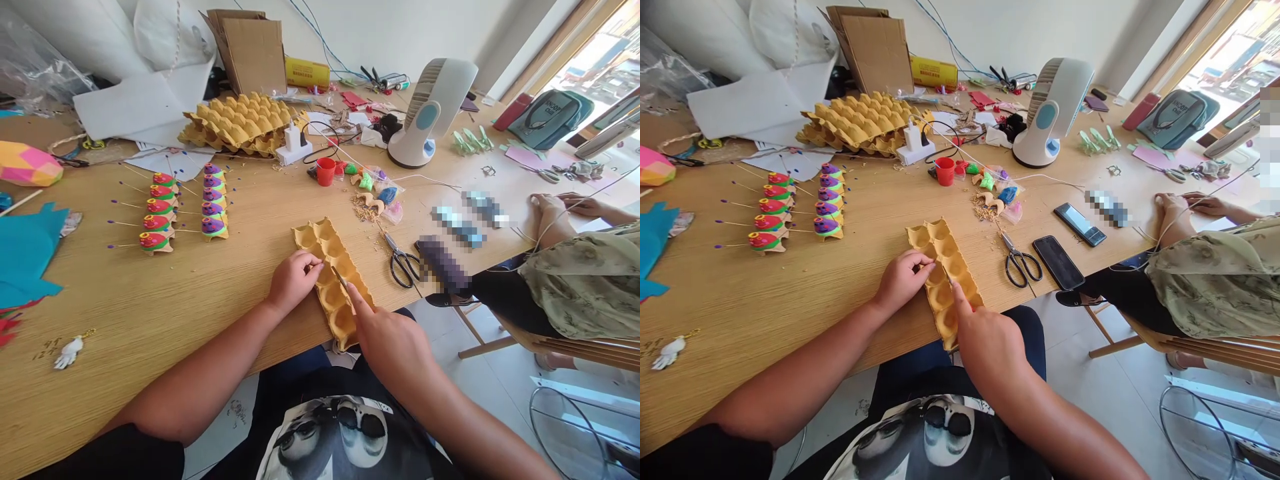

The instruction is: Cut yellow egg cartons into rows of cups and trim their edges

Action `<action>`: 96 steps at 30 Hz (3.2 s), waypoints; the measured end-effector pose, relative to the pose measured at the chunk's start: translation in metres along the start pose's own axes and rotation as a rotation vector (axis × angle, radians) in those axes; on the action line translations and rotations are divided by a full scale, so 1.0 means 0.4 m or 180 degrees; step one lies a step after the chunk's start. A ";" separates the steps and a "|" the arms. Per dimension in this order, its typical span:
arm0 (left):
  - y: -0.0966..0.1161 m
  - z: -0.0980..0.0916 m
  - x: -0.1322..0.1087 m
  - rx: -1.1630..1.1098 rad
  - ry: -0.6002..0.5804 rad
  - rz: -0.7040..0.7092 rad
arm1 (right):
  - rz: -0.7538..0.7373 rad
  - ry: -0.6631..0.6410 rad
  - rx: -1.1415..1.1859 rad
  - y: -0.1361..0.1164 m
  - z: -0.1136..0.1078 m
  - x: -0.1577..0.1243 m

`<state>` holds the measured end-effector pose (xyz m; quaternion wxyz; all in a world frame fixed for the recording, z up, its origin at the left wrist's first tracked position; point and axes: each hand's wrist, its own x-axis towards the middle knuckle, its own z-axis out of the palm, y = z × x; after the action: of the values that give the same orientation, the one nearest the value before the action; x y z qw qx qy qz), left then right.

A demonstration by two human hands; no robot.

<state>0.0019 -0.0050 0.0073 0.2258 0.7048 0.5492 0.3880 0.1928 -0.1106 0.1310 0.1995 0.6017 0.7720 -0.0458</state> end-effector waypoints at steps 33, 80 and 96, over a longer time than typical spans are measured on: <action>0.013 -0.003 0.001 0.0002 -0.0115 -0.0181 | 0.0049 0.0028 0.0001 -0.040 -0.090 0.090; 0.016 -0.005 -0.002 0.0051 -0.0104 -0.0157 | -0.0078 -0.0178 -0.0187 -0.022 -0.099 0.089; 0.029 -0.010 0.001 0.0081 -0.0155 -0.0236 | -0.0077 -0.0258 -0.0215 -0.030 -0.084 0.085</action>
<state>0.0056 -0.0086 0.0185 0.2444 0.6960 0.5742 0.3551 0.1662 -0.0725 0.1474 0.2503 0.5829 0.7716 -0.0464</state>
